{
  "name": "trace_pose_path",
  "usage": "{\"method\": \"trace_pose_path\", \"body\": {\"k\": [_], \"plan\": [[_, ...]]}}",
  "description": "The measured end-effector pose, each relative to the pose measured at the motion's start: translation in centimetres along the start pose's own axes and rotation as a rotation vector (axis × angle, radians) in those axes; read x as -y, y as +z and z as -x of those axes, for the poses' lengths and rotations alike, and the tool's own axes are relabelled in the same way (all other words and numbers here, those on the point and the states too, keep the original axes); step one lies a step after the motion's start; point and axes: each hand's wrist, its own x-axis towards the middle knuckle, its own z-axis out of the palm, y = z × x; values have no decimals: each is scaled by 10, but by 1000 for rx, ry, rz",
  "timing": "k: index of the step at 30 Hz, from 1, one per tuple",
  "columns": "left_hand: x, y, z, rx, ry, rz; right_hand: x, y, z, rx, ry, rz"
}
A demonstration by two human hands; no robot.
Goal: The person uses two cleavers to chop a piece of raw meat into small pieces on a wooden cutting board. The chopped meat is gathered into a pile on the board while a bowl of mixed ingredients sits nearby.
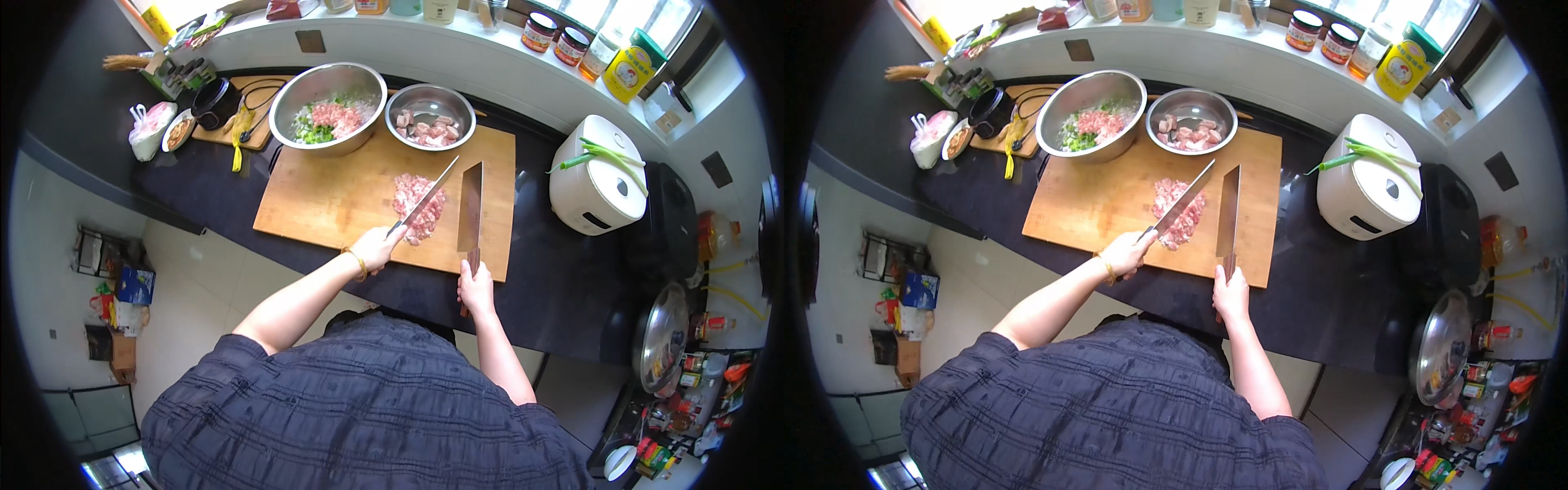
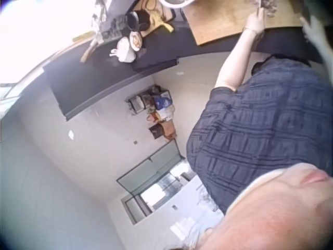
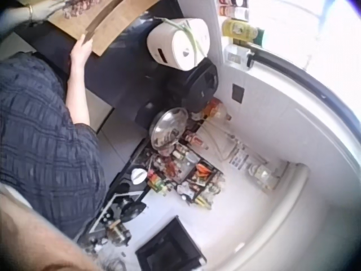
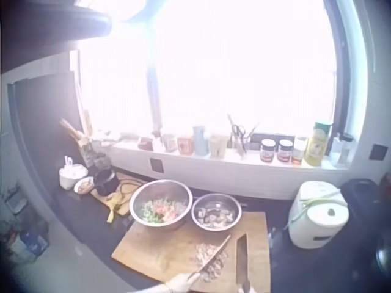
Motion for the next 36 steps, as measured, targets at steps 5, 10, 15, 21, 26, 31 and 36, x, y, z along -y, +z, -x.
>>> {"method": "trace_pose_path", "body": {"k": [5, 10, 15, 21, 26, 31, 36], "plan": [[15, 10, -1, -107, 18, 24, 2, 1, 4, -2, 10, -6], [4, 1, 7, -98, 9, 58, -2, 0, 0, -11, 9, 12], [18, 7, -2, -49, -31, 53, 3, 4, 5, -25, 20, 2], [17, 9, 3, -74, -24, 96, 4, 8, 3, -17, 1, -48], [19, 2, 11, -86, -34, 266, 30, 18, 7, -21, -22, 33], [44, -7, 22, -172, -22, 440, 58, 50, 36, -38, -97, 73], [61, -30, 17, -105, -40, 472, 56, 72, 38, -100, -97, 151]]}}
